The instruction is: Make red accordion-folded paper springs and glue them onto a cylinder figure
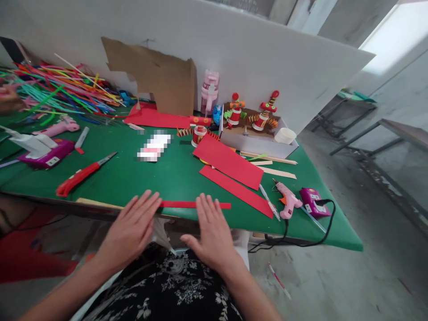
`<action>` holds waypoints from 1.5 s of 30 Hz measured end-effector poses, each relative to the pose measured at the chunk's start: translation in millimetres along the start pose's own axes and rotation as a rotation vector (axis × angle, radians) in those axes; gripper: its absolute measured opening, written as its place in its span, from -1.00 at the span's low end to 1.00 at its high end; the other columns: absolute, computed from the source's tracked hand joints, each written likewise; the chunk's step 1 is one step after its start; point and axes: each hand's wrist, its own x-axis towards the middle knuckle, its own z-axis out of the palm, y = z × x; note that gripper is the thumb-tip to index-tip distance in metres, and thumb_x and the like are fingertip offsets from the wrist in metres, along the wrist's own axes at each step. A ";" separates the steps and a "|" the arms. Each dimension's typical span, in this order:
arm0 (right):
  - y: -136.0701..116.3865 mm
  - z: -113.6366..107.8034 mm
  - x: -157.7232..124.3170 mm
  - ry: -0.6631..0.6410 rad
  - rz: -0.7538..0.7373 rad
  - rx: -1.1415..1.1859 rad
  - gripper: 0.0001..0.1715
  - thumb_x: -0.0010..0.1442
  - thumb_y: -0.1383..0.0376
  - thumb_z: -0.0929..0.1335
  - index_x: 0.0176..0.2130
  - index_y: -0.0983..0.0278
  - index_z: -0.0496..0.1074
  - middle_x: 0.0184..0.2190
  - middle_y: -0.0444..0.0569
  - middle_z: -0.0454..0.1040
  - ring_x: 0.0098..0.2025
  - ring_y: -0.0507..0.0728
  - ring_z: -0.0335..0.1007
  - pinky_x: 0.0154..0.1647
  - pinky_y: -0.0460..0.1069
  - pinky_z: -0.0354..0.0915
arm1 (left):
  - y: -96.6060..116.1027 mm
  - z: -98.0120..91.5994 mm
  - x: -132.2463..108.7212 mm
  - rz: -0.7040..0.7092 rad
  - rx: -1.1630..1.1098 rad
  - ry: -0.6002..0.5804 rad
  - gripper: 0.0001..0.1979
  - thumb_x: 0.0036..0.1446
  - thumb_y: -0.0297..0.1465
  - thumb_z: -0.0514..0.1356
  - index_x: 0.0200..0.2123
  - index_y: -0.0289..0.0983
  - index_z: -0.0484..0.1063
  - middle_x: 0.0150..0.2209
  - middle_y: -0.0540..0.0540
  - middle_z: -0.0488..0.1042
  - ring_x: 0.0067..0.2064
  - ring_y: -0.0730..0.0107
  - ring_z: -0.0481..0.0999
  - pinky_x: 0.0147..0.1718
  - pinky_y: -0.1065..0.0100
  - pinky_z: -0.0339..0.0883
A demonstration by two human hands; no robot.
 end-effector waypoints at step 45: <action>-27.6 18.3 25.6 -0.086 -0.062 0.063 -0.04 0.29 -0.16 0.16 0.35 0.47 0.02 0.38 0.19 0.03 0.45 0.23 -0.17 0.44 0.16 -0.09 | -7.5 33.1 -6.6 0.055 -0.095 0.043 -0.34 0.29 -0.37 0.03 0.40 -0.30 -0.09 0.26 -0.27 0.31 0.30 0.02 0.25 0.28 -0.04 0.08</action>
